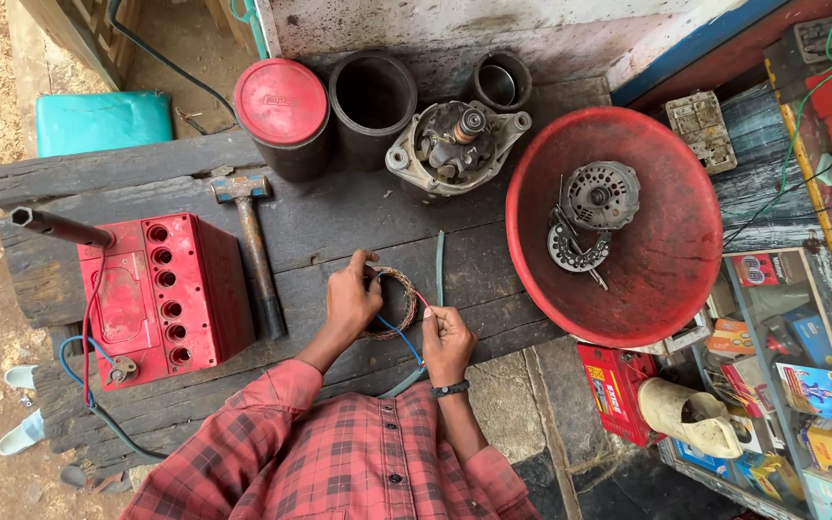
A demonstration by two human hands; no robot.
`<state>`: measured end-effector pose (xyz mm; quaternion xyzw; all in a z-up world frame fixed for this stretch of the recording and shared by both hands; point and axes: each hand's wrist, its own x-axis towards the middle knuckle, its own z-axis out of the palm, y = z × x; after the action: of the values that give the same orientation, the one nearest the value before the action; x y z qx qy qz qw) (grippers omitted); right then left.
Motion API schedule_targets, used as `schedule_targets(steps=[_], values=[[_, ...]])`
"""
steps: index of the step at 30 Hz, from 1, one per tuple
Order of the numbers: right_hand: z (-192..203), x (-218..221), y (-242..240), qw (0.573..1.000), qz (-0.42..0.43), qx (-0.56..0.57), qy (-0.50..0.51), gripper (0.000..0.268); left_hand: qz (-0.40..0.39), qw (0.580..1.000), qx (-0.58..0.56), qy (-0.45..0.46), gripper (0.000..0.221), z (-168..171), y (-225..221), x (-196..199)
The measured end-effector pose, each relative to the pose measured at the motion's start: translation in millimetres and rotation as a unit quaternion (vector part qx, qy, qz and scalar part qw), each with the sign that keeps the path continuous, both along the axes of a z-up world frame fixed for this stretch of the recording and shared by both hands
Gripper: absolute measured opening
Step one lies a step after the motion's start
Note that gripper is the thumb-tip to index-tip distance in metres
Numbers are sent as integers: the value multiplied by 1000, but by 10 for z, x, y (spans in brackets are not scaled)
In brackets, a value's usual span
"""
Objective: Connecting wires and testing internal components of an alternator on a workbench.
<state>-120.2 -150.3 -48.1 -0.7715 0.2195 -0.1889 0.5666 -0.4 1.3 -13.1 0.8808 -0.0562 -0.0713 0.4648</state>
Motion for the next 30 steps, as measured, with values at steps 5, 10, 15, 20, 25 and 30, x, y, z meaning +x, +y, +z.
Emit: schedule_targets(steps=[5,10,15,20,25,30], values=[[-41,-13,-3,1000,2,7,-14,9,11,1000,17,7,42,-66,-18,-5],[-50,-33,-17,1000,-9,23,-4,9,62,991,21,117,26,11,-75,25],[-31,-46,-27,1000,-13,28,1,9,76,993,-2,88,23,19,-89,-16],[-16,-60,-12,999,-15,31,4,9,37,997,-24,-56,21,-47,-59,-98],[53,-38,41,999,-8,-44,-15,7,0,993,-26,-116,18,-81,-57,-78],[109,-16,67,995,3,-99,-1,7,-20,992,-27,-125,18,-47,-54,-62]])
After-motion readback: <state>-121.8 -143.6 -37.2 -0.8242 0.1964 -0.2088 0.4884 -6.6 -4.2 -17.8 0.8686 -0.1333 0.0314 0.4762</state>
